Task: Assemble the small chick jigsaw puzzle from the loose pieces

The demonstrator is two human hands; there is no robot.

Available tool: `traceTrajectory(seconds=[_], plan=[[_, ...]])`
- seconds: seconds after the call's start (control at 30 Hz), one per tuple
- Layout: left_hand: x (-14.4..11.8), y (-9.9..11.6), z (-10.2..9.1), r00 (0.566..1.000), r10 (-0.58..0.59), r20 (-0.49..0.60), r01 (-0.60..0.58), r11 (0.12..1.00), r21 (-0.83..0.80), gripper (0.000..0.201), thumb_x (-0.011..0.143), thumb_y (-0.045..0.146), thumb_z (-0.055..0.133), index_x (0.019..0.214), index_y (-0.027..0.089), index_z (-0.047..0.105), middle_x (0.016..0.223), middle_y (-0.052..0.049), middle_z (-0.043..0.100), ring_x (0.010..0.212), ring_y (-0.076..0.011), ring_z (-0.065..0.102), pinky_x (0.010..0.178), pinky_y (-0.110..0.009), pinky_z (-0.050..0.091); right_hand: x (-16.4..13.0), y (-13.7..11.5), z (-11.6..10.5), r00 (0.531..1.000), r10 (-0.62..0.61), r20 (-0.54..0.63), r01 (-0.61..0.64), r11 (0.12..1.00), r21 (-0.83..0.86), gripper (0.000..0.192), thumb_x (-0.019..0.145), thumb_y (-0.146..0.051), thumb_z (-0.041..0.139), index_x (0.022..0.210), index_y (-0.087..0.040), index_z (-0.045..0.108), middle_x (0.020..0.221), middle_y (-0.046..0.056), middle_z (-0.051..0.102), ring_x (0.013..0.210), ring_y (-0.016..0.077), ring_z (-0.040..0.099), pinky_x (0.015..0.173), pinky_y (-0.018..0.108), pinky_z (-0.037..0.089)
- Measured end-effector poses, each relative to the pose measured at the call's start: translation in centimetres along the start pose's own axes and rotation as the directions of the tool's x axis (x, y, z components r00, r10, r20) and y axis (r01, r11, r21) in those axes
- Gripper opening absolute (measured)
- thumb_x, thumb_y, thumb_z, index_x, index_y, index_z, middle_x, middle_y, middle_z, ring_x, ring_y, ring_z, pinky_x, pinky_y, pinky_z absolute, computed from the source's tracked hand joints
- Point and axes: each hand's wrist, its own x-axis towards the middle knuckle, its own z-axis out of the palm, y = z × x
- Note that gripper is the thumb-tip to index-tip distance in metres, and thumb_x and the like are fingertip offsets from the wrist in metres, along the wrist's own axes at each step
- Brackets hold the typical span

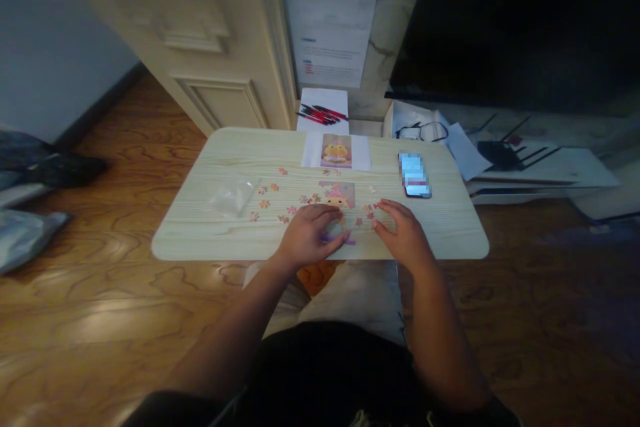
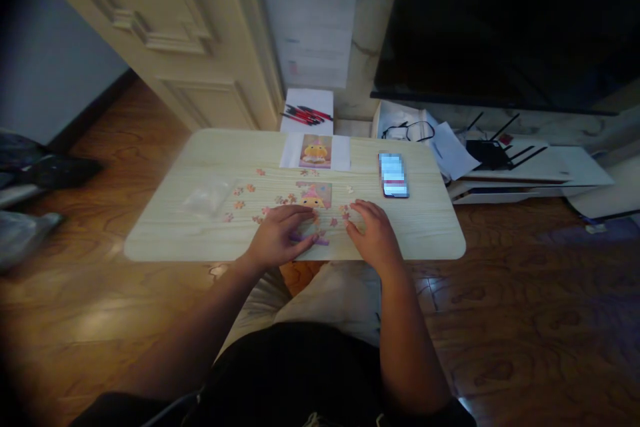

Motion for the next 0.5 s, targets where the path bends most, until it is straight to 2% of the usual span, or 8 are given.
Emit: traceTrajectory(seconds=[0.1,0.27,0.5], plan=[[0.2,0.1,0.4,1.000,-0.013,0.014,0.012,0.998,0.067,0.040,0.093,0.047,0.066,0.126,0.024,0.070,0.130,-0.011,0.071,0.123,-0.0299,0.066,0.106,-0.051,0.053,0.3,0.0,0.4,0.999,-0.018,0.036,0.018,1.000,-0.014,0.035,0.097,-0.025,0.062,0.130,-0.026,0.072,0.139,0.009,0.068,0.134,0.0264,0.059,0.120,0.051,0.044],[0.2,0.1,0.2,0.999,-0.023,0.048,0.017,0.992,0.126,0.044,0.093,0.049,0.066,0.130,0.025,0.069,0.143,-0.011,0.065,0.130,-0.0320,0.061,0.111,-0.053,0.049,1.8,-1.7,2.5,0.984,-0.088,0.152,0.098,0.993,-0.058,0.040,0.100,-0.019,0.055,0.136,-0.027,0.070,0.143,0.004,0.067,0.142,0.0260,0.051,0.125,0.052,0.037],[-0.8,-0.2,-0.5,0.982,0.062,0.181,-0.086,0.988,0.125,0.041,0.095,0.046,0.062,0.130,0.027,0.071,0.140,-0.010,0.067,0.128,-0.0308,0.062,0.108,-0.051,0.050,3.3,-3.2,4.8,0.955,-0.102,0.278,0.134,0.986,-0.100,0.047,0.099,-0.012,0.048,0.139,-0.027,0.067,0.151,0.003,0.061,0.147,0.0284,0.046,0.123,0.055,0.034]])
